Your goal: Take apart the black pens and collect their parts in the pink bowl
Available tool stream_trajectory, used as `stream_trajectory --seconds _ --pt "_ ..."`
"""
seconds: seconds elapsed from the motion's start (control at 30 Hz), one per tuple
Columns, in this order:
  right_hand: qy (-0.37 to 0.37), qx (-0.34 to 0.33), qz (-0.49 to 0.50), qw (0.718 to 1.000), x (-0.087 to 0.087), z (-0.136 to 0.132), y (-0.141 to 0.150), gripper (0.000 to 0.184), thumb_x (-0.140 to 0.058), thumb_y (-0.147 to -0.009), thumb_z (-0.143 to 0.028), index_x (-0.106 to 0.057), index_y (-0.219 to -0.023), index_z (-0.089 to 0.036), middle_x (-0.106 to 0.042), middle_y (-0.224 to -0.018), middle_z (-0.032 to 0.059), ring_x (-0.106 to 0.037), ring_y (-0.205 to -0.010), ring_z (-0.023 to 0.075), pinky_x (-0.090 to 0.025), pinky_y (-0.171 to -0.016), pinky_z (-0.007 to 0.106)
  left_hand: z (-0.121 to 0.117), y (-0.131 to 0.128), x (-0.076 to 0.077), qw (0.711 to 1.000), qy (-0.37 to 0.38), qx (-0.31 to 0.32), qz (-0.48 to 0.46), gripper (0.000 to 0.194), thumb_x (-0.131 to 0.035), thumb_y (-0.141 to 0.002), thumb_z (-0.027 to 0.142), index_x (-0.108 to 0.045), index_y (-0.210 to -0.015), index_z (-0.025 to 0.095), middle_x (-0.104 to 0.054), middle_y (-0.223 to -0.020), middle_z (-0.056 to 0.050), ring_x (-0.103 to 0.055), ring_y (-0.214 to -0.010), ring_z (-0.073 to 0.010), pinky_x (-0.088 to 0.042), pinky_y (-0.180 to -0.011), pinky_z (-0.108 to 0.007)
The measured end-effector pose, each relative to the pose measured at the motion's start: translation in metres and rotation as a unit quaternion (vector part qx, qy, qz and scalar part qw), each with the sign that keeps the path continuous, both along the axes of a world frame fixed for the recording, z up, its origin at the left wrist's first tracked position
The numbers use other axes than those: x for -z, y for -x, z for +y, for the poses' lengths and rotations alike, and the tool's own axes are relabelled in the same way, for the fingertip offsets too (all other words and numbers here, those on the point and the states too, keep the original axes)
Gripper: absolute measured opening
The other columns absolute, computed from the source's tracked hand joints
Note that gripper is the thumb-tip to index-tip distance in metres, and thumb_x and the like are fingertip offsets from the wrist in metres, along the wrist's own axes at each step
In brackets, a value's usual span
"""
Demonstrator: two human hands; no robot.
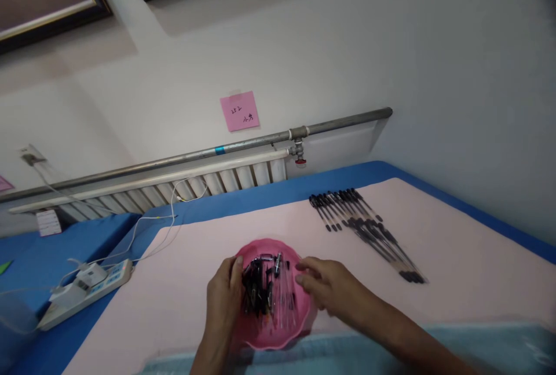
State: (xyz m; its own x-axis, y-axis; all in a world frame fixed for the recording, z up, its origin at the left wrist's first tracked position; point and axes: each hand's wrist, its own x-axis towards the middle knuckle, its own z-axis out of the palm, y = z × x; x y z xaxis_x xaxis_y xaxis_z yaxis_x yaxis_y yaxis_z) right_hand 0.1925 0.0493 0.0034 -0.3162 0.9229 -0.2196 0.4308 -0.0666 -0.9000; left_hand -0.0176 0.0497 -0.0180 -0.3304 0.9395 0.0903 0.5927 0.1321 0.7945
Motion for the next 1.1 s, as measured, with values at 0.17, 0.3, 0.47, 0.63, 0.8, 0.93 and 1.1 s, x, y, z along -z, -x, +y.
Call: stream_trajectory --seconds 0.17,0.3,0.47,0.63,0.8,0.93,1.1 --pt "-0.098 -0.026 -0.262 0.96 -0.011 0.007 -0.026 0.02 -0.04 -0.082 -0.017 -0.058 -0.072 -0.015 -0.06 -0.069 0.0041 -0.053 -0.059 0.0136 -0.032 -0.053 0.024 0.004 0.003 0.005 0.999 0.01 0.032 0.02 0.031 -0.044 -0.081 0.039 -0.062 -0.094 0.019 -0.069 -0.092 -0.007 -0.062 -0.082 -0.0202 -0.044 -0.073 -0.03" --pt "-0.084 -0.035 -0.34 0.936 -0.013 0.004 -0.035 0.009 -0.048 -0.074 -0.012 -0.056 -0.07 -0.014 -0.06 -0.074 0.0098 -0.055 -0.068 0.0194 -0.027 -0.054 0.026 0.0 -0.001 0.007 0.991 0.053 0.086 0.093 0.022 -0.045 -0.081 0.033 -0.061 -0.087 0.018 -0.068 -0.082 -0.006 -0.062 -0.075 -0.019 -0.042 -0.068 -0.028" --pt "-0.055 -0.068 -0.337 0.938 -0.003 -0.001 -0.027 0.015 -0.046 -0.07 -0.005 -0.058 -0.075 -0.013 -0.061 -0.082 0.0095 -0.056 -0.071 0.0175 -0.028 -0.054 0.024 -0.008 -0.015 0.006 0.973 0.087 0.159 0.141 0.018 -0.048 -0.08 0.033 -0.059 -0.082 0.018 -0.064 -0.077 -0.004 -0.059 -0.07 -0.018 -0.039 -0.063 -0.027" --pt "-0.05 -0.074 -0.352 0.932 0.001 -0.002 -0.028 0.023 -0.041 -0.069 -0.001 -0.06 -0.077 -0.012 -0.063 -0.078 0.0108 -0.058 -0.069 0.0184 -0.03 -0.055 0.025 -0.013 -0.024 0.01 0.961 0.098 0.166 0.196 0.022 -0.048 -0.079 0.033 -0.058 -0.088 0.017 -0.062 -0.099 -0.01 -0.059 -0.087 -0.0232 -0.04 -0.075 -0.032" --pt "-0.072 -0.095 -0.351 0.929 0.001 -0.01 -0.031 0.023 -0.047 -0.072 -0.011 -0.062 -0.088 -0.014 -0.064 -0.095 0.0117 -0.06 -0.087 0.0225 -0.035 -0.063 0.026 -0.012 -0.025 0.013 0.96 0.1 0.166 0.2 0.026 -0.041 -0.082 0.036 -0.057 -0.091 0.018 -0.061 -0.102 -0.011 -0.06 -0.088 -0.0245 -0.041 -0.075 -0.035" --pt "-0.054 -0.103 -0.361 0.925 0.002 -0.014 -0.031 0.027 -0.045 -0.068 -0.005 -0.065 -0.085 -0.013 -0.066 -0.088 0.0125 -0.063 -0.076 0.0225 -0.031 -0.051 0.024 -0.008 -0.013 0.011 0.975 0.048 0.117 0.183 0.031 -0.036 -0.083 0.039 -0.057 -0.094 0.019 -0.061 -0.099 -0.009 -0.06 -0.089 -0.0226 -0.043 -0.077 -0.034" --pt "-0.081 -0.085 -0.344 0.932 -0.001 -0.008 -0.037 0.022 -0.049 -0.063 -0.001 -0.066 -0.073 -0.011 -0.066 -0.077 0.012 -0.061 -0.066 0.0201 -0.031 -0.048 0.023 0.002 0.018 0.013 0.973 -0.023 0.01 0.229 0.03 -0.04 -0.079 0.035 -0.06 -0.093 0.018 -0.061 -0.104 -0.012 -0.056 -0.1 -0.0267 -0.042 -0.086 -0.038"
